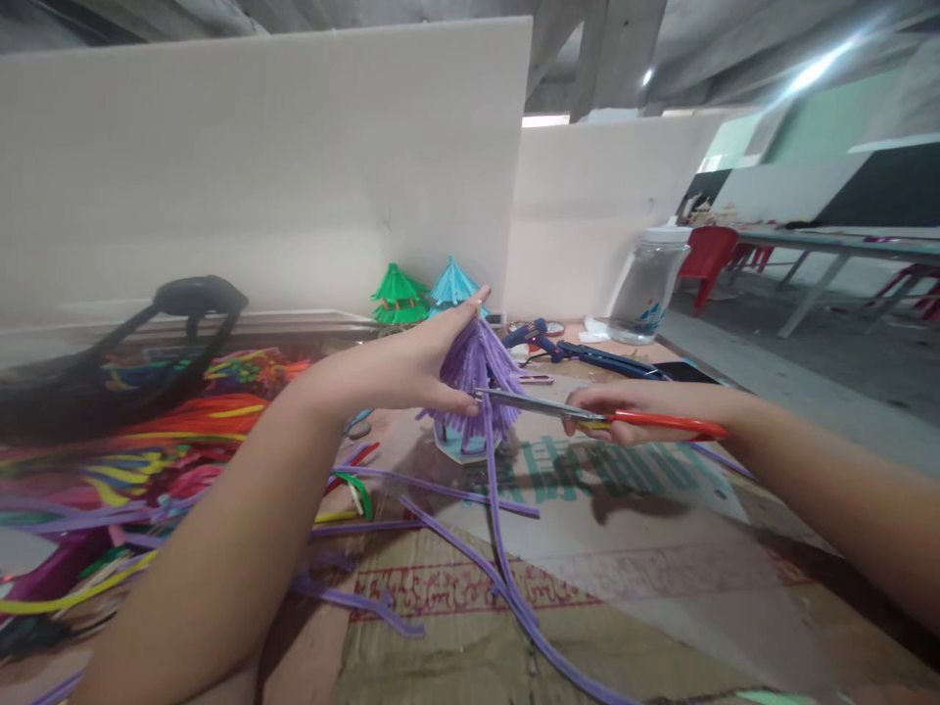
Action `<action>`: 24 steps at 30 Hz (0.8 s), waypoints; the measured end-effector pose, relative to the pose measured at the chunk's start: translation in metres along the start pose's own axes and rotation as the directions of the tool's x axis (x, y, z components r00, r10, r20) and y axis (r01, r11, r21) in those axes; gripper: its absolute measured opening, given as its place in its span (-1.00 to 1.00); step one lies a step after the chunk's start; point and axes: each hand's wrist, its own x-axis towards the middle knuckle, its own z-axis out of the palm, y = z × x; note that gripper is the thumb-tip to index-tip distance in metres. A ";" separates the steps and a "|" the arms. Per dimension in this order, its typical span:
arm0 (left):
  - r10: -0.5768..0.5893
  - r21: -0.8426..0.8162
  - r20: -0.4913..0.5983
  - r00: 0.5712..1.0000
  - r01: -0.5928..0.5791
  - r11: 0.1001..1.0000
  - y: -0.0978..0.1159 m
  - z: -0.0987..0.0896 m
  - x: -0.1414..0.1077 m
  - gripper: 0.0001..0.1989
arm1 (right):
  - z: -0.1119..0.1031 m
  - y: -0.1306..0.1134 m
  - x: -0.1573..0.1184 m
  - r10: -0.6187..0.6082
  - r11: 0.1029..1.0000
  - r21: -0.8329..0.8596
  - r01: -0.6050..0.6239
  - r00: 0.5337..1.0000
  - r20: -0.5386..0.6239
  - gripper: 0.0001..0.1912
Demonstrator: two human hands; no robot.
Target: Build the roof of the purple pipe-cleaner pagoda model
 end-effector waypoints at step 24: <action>0.014 0.019 0.003 1.000 -0.014 1.000 0.002 0.005 0.003 0.06 | 0.004 0.008 0.006 -0.018 1.000 -0.010 0.017 0.997 -0.080 -0.44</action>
